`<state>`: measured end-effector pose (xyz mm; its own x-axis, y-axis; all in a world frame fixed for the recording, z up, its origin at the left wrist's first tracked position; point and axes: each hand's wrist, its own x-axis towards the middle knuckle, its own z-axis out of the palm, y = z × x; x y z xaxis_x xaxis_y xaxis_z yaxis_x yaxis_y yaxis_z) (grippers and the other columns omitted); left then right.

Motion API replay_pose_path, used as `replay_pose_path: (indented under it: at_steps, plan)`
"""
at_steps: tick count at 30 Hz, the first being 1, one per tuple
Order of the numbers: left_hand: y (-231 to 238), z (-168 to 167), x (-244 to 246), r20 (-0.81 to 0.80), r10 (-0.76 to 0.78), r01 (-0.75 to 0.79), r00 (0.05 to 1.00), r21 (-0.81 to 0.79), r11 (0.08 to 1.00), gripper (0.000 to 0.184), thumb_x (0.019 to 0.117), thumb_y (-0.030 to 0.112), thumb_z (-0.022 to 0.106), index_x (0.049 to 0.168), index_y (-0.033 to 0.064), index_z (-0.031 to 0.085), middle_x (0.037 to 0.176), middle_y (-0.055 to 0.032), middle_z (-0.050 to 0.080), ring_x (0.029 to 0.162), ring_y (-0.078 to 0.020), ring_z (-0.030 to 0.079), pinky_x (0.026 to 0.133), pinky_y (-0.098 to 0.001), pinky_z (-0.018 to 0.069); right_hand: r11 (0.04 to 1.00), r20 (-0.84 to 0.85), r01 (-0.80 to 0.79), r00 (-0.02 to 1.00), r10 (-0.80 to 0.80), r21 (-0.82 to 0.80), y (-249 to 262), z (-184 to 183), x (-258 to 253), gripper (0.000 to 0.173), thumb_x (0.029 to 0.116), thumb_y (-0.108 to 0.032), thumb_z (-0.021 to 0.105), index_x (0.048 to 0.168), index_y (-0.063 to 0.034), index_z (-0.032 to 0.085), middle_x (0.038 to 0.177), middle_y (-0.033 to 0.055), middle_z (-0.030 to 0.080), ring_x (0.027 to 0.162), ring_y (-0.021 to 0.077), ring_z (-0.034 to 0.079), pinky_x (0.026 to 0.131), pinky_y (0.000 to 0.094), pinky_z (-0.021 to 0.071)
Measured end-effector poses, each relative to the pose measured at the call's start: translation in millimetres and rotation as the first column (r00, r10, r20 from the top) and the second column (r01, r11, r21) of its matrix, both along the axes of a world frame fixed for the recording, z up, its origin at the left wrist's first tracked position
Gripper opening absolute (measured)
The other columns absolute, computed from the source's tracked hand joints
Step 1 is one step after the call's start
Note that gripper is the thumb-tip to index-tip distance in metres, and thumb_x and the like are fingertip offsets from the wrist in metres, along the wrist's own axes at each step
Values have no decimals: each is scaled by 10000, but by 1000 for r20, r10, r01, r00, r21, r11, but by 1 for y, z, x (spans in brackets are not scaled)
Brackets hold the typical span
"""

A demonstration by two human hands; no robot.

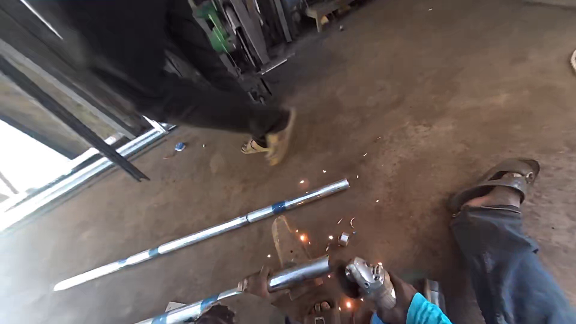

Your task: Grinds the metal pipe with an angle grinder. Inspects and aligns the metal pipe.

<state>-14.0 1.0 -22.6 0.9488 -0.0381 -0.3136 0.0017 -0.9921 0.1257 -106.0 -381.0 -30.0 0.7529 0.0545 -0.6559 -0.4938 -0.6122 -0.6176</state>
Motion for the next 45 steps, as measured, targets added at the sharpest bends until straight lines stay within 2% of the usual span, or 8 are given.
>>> replay_pose_path:
  at_steps: [4, 6, 13, 17, 24, 31, 39, 45]
  plan:
    - [-10, 14, 2, -119, 32, -29, 992, 27, 999, 819, 678, 548, 882, 1296, 66, 644, 1108, -228, 725, 1091, -433, 675, 1014, -622, 464, 1000, -18, 20, 1000, -20, 4, 9, 3, 20, 1065, 605, -322, 937, 1498, -46, 428, 1295, 198, 662, 1201, 336, 651, 1046, 538, 511]
    - [-3, 6, 8, -140, 29, -28, 990, 11, 1000, 841, 645, 575, 889, 1278, 75, 651, 1093, -219, 729, 1072, -426, 681, 996, -627, 479, 1000, -15, -4, 1000, 4, -2, 14, 9, 24, 1077, 610, -316, 935, 1510, -37, 414, 1303, 206, 657, 1210, 341, 646, 1052, 537, 505]
    - [20, -1, 51, -441, -175, 185, 880, -21, 983, 932, 735, 725, 769, 1338, 38, 586, 1118, -238, 714, 1061, -424, 693, 938, -626, 529, 977, -181, -138, 978, 109, -161, 2, 9, 6, 1141, 634, -440, 925, 1563, -98, 358, 1290, 217, 678, 1196, 391, 661, 1033, 589, 504]
    - [14, 8, 61, -530, -173, 208, 830, 6, 978, 920, 795, 699, 754, 1388, 25, 553, 1192, -262, 687, 1133, -440, 663, 995, -628, 501, 991, -131, -43, 991, 26, -124, -3, 9, 13, 1154, 598, -411, 949, 1546, -72, 386, 1317, 214, 660, 1226, 372, 642, 1061, 560, 495]
    - [18, 4, 62, -517, -176, 198, 837, -13, 980, 933, 787, 706, 751, 1400, 31, 553, 1214, -260, 678, 1141, -435, 654, 1004, -629, 496, 990, -93, -116, 990, 108, -86, 17, 34, 31, 1124, 651, -361, 931, 1567, -66, 350, 1357, 213, 635, 1259, 358, 623, 1080, 547, 481]
    - [12, 13, 72, -546, -223, 241, 808, -39, 970, 836, 863, 628, 738, 1387, 2, 555, 1225, -274, 667, 1161, -431, 646, 1025, -604, 487, 974, -201, -129, 975, 91, -187, -1, 8, 13, 1135, 641, -482, 926, 1555, -89, 380, 1351, 206, 648, 1256, 379, 625, 1073, 576, 475]
    - [21, 2, 77, -547, -245, 259, 801, -54, 964, 835, 858, 654, 725, 1351, -5, 587, 1212, -263, 672, 1147, -419, 651, 1020, -600, 491, 991, -93, -60, 994, 50, -117, 21, 23, 25, 1106, 632, -374, 928, 1538, -54, 380, 1313, 219, 658, 1218, 377, 647, 1050, 565, 502]
    - [16, 21, 60, -358, -221, 254, 907, 47, 966, 822, 817, 734, 691, 1299, 70, 656, 1221, -190, 695, 1139, -365, 672, 985, -582, 522, 988, -148, -37, 989, 14, -149, 4, 6, 9, 1147, 605, -453, 939, 1543, -81, 393, 1326, 209, 661, 1234, 377, 639, 1056, 571, 492]
